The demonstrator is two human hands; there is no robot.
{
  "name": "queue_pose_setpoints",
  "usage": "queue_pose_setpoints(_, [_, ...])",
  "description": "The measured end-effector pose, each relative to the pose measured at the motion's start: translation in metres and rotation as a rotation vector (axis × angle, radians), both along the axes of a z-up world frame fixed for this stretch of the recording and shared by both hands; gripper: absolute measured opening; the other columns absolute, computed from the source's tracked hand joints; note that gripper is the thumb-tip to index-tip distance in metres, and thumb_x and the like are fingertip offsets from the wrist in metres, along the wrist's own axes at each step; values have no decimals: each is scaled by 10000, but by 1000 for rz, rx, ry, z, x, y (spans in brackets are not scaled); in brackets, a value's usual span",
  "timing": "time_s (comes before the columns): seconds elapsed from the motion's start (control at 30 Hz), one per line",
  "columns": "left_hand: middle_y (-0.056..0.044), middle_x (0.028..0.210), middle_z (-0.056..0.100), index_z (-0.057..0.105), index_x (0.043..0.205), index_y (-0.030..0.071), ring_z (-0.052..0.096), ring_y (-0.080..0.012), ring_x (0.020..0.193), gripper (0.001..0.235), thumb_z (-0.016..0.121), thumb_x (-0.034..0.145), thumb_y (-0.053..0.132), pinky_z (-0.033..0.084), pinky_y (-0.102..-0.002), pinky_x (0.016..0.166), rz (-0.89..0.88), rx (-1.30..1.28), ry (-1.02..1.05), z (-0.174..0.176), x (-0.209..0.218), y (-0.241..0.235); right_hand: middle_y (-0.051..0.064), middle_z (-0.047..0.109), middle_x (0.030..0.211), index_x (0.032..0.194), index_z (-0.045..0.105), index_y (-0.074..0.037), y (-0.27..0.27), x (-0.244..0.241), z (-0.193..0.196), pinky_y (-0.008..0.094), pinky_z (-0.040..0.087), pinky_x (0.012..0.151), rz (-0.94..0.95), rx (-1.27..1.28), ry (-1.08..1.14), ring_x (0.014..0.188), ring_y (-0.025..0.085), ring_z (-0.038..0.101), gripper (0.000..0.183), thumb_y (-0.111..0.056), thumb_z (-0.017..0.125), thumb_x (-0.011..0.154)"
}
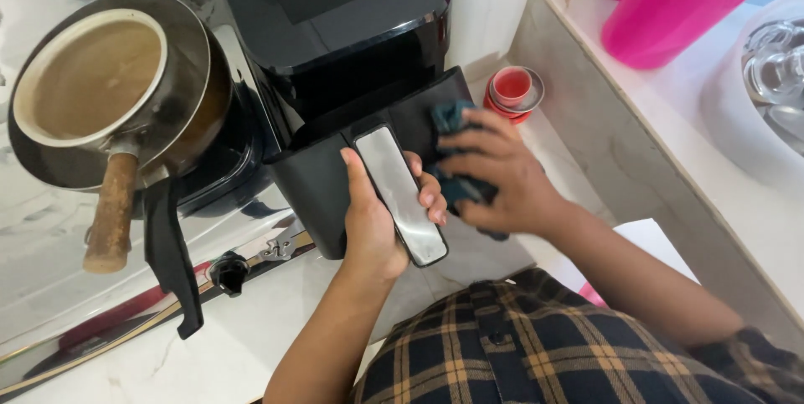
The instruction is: Cleaning an air fryer using a cloth.
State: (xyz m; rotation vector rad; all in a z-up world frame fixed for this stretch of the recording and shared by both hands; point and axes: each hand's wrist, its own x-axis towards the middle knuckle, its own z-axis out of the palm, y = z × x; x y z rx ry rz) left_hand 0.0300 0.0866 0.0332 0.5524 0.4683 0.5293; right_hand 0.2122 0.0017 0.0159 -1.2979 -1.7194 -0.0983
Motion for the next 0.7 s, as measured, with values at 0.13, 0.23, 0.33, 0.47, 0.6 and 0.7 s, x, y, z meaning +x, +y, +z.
queue_pose_setpoints(0.13, [-122,625,509,528,986,101,587,-304,539,868,193,874,894,534,-441,574,-23,-3,-2,-1,1,-2,184,692,1237,1028,707,-43,35,33,6,594,347,1155,5,-33,100,1225,460,605,360,-140,808,696])
queue_pose_setpoints(0.23, [-117,622,516,526,985,102,591,-297,535,849,176,899,871,536,-438,575,-21,10,-7,3,2,-1,201,626,1333,1126,656,-36,49,47,13,572,351,1140,-28,-135,412,1288,414,587,370,-166,739,789])
queue_pose_setpoints(0.33, [-112,618,512,522,973,98,583,-290,524,830,166,919,845,533,-436,568,-11,29,18,8,-1,-1,273,597,1329,1256,613,29,42,36,8,598,353,1127,-74,-118,464,1303,465,564,466,-150,722,840])
queue_pose_setpoints(0.47, [-112,620,523,532,973,97,588,-284,531,828,183,919,846,531,-433,570,-7,29,19,6,2,-2,214,587,1385,1462,523,-257,10,5,18,564,408,1098,-265,-475,627,1297,457,556,627,-238,725,869])
queue_pose_setpoints(0.6, [-117,618,522,533,977,93,596,-291,528,858,201,885,879,553,-438,566,-23,27,0,4,5,2,312,512,1434,1474,507,-39,-16,-29,-9,605,102,1233,-116,-277,114,1473,506,335,947,-199,788,585])
queue_pose_setpoints(0.7, [-128,620,523,534,983,87,599,-306,525,857,214,882,876,562,-451,567,-17,25,2,2,2,1,272,605,1369,1446,518,9,-19,-39,-7,594,61,1238,-26,-289,-36,1443,458,414,982,-216,812,537])
